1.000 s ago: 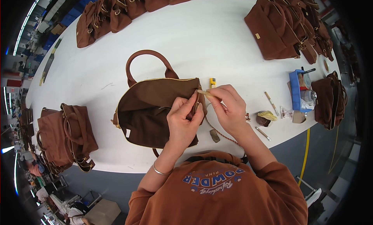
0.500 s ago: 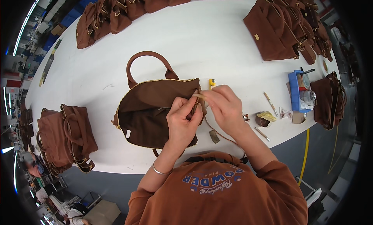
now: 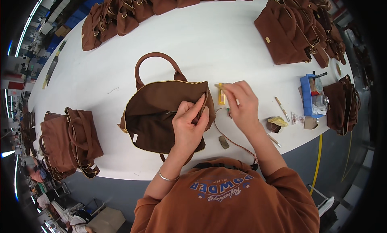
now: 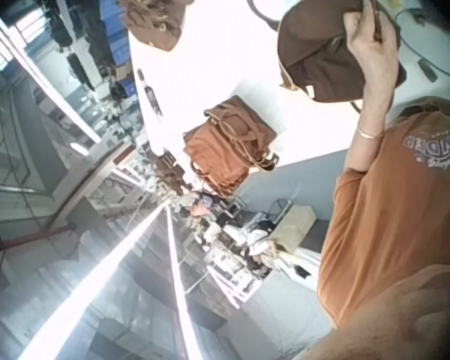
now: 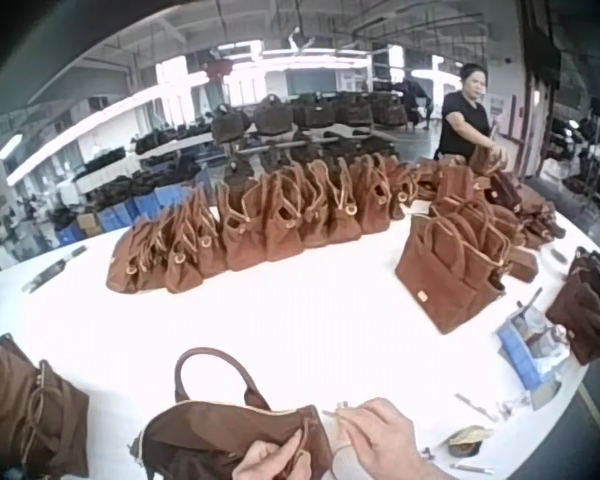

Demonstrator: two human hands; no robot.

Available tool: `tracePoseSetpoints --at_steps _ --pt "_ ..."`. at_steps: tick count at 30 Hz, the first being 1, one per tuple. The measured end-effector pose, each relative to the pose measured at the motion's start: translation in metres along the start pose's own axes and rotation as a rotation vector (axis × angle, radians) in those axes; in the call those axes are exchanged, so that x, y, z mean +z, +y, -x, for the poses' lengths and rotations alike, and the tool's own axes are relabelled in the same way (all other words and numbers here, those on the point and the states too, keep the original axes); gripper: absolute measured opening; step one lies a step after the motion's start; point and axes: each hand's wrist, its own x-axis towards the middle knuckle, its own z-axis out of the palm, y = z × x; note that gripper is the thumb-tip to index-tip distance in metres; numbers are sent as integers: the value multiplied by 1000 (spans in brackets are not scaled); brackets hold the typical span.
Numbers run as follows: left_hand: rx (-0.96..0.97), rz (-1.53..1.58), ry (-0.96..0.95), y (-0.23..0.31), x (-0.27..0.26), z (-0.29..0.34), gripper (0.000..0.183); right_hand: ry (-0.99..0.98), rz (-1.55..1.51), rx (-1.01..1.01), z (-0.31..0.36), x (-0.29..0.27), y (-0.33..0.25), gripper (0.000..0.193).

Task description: The person repairs a brown handbag at a workbench. They use a green marker to mark a spot on the handle, then use a pen to write inside the bag. They apply a substance from a small tube to the zipper area using a wooden stick and a brush. Finally, they use pliers to adjust a metal zipper pull.

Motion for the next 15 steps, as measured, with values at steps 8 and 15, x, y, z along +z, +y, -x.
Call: tracePoseSetpoints --at_steps 8,15 --pt "26 6 28 -4 4 -1 35 -40 -169 258 8 -9 0 12" --pt "22 17 74 4 -2 -4 26 -28 -288 253 4 -2 -11 12"
